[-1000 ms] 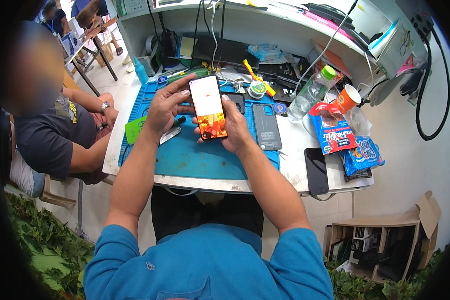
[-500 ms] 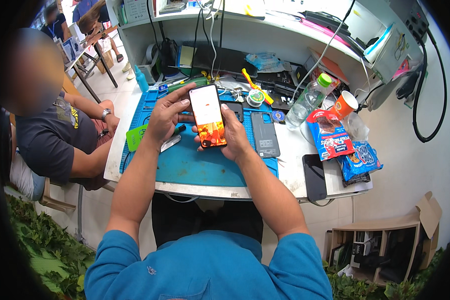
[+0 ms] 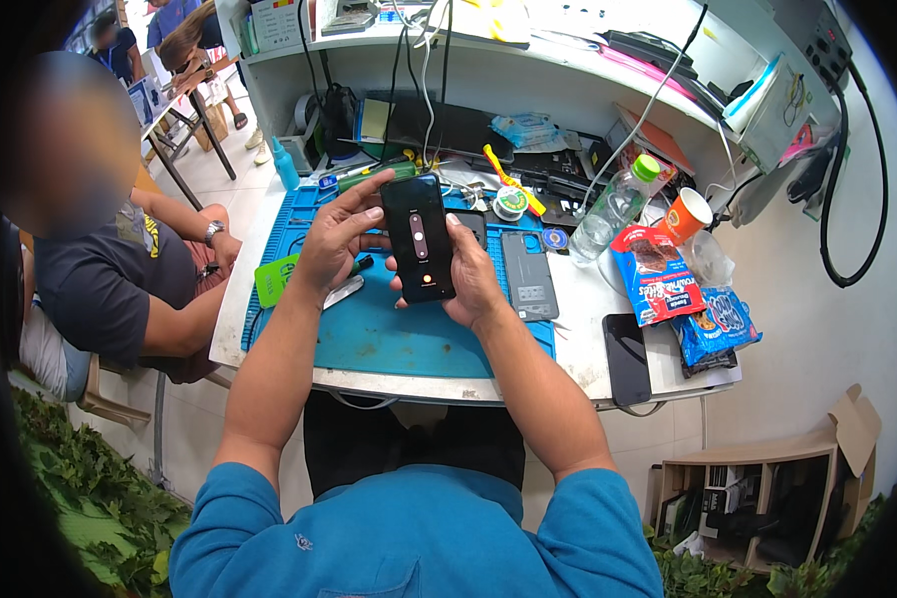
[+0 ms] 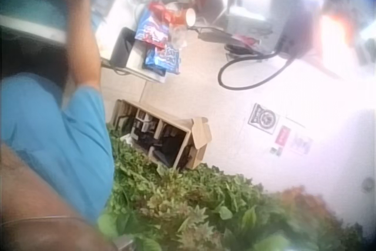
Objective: The person disassembles a smartphone, removes the back cover, and manipulates internal components including the battery and connectors. They then reassemble the device by reconnecting cables, seating the battery, and snapping the back cover back into place.
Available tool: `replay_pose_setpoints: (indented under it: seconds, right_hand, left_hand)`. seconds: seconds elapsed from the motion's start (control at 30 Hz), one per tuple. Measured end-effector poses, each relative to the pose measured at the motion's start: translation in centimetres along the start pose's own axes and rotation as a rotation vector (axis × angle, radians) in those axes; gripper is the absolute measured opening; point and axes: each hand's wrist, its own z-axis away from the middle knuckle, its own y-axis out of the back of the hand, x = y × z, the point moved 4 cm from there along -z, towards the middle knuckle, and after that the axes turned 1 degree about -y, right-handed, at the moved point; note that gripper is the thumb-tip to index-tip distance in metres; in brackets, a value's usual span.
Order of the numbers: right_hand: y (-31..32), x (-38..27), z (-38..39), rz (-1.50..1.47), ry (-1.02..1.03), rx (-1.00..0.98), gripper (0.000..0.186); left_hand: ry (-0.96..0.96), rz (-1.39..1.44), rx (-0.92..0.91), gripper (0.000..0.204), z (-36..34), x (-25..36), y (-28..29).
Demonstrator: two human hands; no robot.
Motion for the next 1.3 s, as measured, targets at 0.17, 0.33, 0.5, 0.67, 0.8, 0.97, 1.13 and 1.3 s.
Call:
replay_pose_setpoints:
  seconds: [0.17,0.33,0.5,0.67,0.8,0.97,1.13,1.3]
  right_hand:
    - [0.2,0.4,-0.2,0.012,0.029,0.001,0.099]
    - [-0.1,0.7,-0.4,0.093,0.038,0.052,0.118]
    - [-0.3,0.7,-0.5,0.085,0.046,0.063,0.116]
    - [-0.5,0.7,-0.4,0.102,0.052,0.079,0.115]
    - [-0.3,0.9,-0.5,0.110,0.064,0.080,0.115]
    - [-0.2,0.8,-0.6,0.118,0.082,0.063,0.114]
    - [0.0,0.8,-0.5,0.119,0.068,0.082,0.114]
    - [0.4,0.8,-0.6,0.087,0.045,0.027,0.119]
  left_hand:
    - [0.001,-0.062,0.007,0.076,0.1,-0.4,-0.9]
    - [-0.082,-0.174,0.088,0.094,-0.3,-2.0,-1.2]
    - [-0.099,-0.241,0.088,0.096,-0.3,-1.9,-1.8]
    - [-0.073,-0.262,0.051,0.097,-0.3,-1.9,-1.7]
    - [-0.052,-0.224,0.100,0.097,-0.2,-1.7,-2.1]
    - [-0.138,-0.297,0.058,0.108,-0.4,-2.5,-1.7]
    - [-0.076,-0.350,-0.010,0.124,0.0,-2.1,-2.0]
    - [-0.098,-0.179,0.002,0.108,-0.5,-2.8,-1.2]
